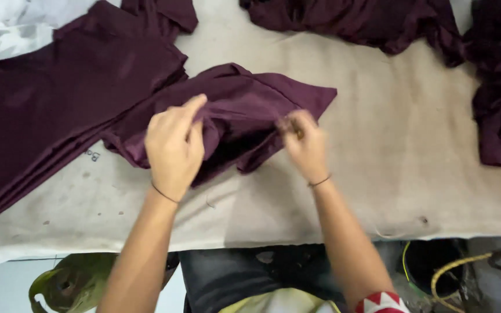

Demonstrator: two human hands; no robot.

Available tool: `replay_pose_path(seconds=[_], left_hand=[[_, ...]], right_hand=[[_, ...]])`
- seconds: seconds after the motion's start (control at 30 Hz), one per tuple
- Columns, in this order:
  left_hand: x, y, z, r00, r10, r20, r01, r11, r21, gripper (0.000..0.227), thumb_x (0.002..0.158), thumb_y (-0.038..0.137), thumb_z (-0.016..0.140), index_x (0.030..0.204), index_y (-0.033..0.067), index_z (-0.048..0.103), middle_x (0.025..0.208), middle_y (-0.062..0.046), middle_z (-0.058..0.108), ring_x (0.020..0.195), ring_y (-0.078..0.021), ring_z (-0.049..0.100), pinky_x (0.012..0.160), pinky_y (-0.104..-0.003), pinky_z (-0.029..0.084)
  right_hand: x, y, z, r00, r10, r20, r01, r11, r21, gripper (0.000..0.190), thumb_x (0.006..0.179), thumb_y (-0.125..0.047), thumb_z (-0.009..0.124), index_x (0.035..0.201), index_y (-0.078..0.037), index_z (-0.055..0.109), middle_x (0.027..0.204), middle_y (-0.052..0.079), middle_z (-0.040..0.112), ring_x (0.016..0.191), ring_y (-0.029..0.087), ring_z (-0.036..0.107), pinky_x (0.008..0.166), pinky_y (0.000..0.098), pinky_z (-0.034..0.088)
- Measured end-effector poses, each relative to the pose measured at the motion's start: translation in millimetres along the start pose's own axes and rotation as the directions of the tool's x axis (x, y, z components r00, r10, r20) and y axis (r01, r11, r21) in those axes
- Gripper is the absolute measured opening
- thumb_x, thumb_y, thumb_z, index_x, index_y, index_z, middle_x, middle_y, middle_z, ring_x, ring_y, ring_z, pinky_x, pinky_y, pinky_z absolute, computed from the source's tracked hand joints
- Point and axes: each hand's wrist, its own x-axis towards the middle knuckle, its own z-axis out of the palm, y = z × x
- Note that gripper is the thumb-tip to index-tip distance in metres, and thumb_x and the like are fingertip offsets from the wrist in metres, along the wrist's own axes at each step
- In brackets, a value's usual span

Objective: Trimming loose threads from purple garments using thread snips on a work table.

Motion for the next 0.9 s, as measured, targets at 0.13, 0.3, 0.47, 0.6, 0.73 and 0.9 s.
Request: replay_pose_path(seconds=[0.13, 0.3, 0.47, 0.6, 0.73, 0.9], left_hand=[[45.1, 25.2, -33.1, 0.991, -0.039, -0.13, 0.027, 0.995, -0.095, 0.018, 0.104, 0.012, 0.066, 0.118, 0.0177, 0.077, 0.087, 0.005, 0.071, 0.077, -0.0213, 0.072, 0.074, -0.031, 0.057], [46.8, 9.0, -37.1, 0.994, -0.081, -0.07, 0.086, 0.993, 0.08, 0.007, 0.106, 0.026, 0.069, 0.11, 0.0269, 0.075, 0.079, 0.008, 0.071, 0.073, -0.0227, 0.074, 0.067, -0.033, 0.057], [-9.4, -52.3, -32.0, 0.968, -0.231, 0.1, 0.149, 0.846, 0.512, 0.061, 0.079, 0.011, 0.089, 0.133, 0.0026, 0.064, 0.096, -0.02, 0.07, 0.086, -0.0433, 0.07, 0.073, -0.055, 0.054], [-75.6, 7.8, -26.5, 0.957, -0.27, -0.107, 0.29, 0.897, 0.334, 0.029, 0.103, 0.013, 0.069, 0.126, -0.0026, 0.063, 0.107, -0.02, 0.057, 0.098, -0.045, 0.057, 0.088, -0.053, 0.044], [-125.4, 99.6, 22.7, 0.954, -0.285, 0.093, 0.296, 0.947, -0.127, 0.037, 0.084, 0.04, 0.079, 0.102, 0.0096, 0.066, 0.094, -0.008, 0.064, 0.09, -0.0318, 0.063, 0.085, -0.043, 0.046], [-160.6, 131.6, 78.4, 0.88, -0.257, 0.399, 0.256, 0.965, 0.056, 0.062, 0.066, 0.048, 0.087, 0.113, 0.0124, 0.066, 0.102, -0.009, 0.059, 0.097, -0.0324, 0.058, 0.076, -0.048, 0.046]], right_hand=[[56.7, -58.1, -58.9, 0.926, -0.294, -0.236, 0.275, 0.955, -0.109, 0.013, 0.098, 0.001, 0.073, 0.094, -0.009, 0.067, 0.08, 0.006, 0.062, 0.063, 0.02, 0.056, 0.059, 0.0281, 0.043], [65.7, -49.6, -65.2, 0.981, -0.18, -0.07, 0.186, 0.977, 0.099, 0.02, 0.105, 0.002, 0.071, 0.088, -0.002, 0.061, 0.07, 0.007, 0.051, 0.063, 0.015, 0.044, 0.058, 0.0273, 0.035], [18.4, 24.3, -52.9, 0.987, 0.138, -0.084, -0.155, 0.956, -0.251, 0.025, 0.103, -0.025, 0.076, 0.102, -0.001, 0.074, 0.091, 0.02, 0.074, 0.091, 0.04, 0.073, 0.075, 0.0461, 0.055], [-62.4, 91.1, -99.6, 0.909, 0.401, -0.115, -0.416, 0.892, -0.178, 0.02, 0.107, -0.021, 0.071, 0.105, -0.002, 0.075, 0.086, 0.017, 0.071, 0.067, 0.022, 0.065, 0.057, 0.0347, 0.049], [-108.6, 50.4, -106.6, 0.755, 0.655, -0.03, -0.655, 0.755, 0.0, 0.028, 0.103, -0.024, 0.062, 0.092, -0.002, 0.075, 0.069, 0.015, 0.067, 0.049, 0.02, 0.051, 0.044, 0.0335, 0.037], [-146.3, 16.4, -85.8, 0.611, 0.774, 0.165, -0.786, 0.568, 0.246, 0.029, 0.105, -0.02, 0.056, 0.104, 0.003, 0.073, 0.049, 0.013, 0.054, 0.026, 0.018, 0.041, 0.027, 0.0288, 0.028]])
